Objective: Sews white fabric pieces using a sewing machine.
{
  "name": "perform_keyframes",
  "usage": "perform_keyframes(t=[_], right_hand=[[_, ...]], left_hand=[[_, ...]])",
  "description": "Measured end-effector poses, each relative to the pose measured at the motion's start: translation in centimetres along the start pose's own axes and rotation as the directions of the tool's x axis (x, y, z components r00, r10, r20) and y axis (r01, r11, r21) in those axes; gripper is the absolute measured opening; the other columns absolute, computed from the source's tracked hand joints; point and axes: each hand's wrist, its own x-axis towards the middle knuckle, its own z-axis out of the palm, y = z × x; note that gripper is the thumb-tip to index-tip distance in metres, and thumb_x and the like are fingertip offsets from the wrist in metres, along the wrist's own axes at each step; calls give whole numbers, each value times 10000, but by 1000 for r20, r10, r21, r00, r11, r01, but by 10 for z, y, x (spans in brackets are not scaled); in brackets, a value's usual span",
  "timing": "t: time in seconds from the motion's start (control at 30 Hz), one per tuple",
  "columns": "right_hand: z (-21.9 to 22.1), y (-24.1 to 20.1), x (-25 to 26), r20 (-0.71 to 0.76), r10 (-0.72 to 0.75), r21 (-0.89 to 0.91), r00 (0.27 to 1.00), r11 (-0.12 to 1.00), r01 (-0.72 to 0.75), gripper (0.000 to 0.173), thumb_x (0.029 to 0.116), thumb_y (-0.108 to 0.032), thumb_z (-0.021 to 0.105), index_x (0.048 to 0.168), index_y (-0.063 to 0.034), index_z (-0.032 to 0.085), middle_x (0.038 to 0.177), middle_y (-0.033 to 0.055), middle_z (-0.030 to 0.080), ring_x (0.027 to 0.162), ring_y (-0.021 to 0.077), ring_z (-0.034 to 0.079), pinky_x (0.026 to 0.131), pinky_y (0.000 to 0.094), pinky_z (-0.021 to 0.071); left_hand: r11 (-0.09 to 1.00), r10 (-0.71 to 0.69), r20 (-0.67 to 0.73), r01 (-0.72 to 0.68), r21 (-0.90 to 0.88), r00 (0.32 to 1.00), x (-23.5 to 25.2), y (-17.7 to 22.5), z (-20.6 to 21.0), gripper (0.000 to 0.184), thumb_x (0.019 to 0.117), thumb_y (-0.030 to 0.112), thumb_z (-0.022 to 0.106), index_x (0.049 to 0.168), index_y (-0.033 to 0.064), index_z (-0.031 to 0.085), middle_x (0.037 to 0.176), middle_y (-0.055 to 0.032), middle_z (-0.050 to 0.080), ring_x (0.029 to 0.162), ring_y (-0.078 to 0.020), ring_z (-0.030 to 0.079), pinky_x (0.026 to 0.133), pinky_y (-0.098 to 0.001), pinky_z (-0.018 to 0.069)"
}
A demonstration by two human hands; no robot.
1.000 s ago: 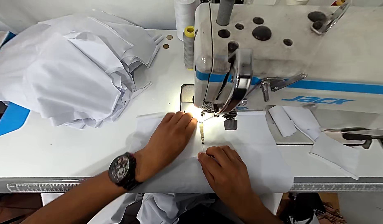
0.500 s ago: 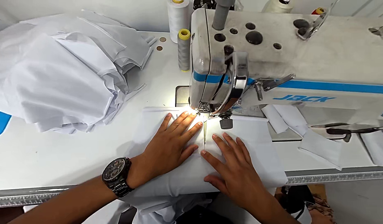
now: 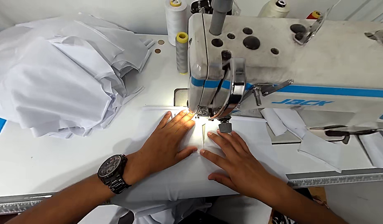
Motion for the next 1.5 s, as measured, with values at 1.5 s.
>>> perform_keyframes(t=[1.5], right_hand=[[-10, 40, 22, 15, -22, -29, 1000, 999, 22, 671, 1022, -651, 337, 1513, -234, 522, 1615, 91, 412, 1529, 312, 312, 1220, 635, 215]], left_hand=[[992, -7, 32, 3, 130, 999, -42, -2, -5, 735, 1028, 624, 300, 1571, 145, 427, 1656, -50, 354, 1553, -239, 269, 1235, -605, 191]])
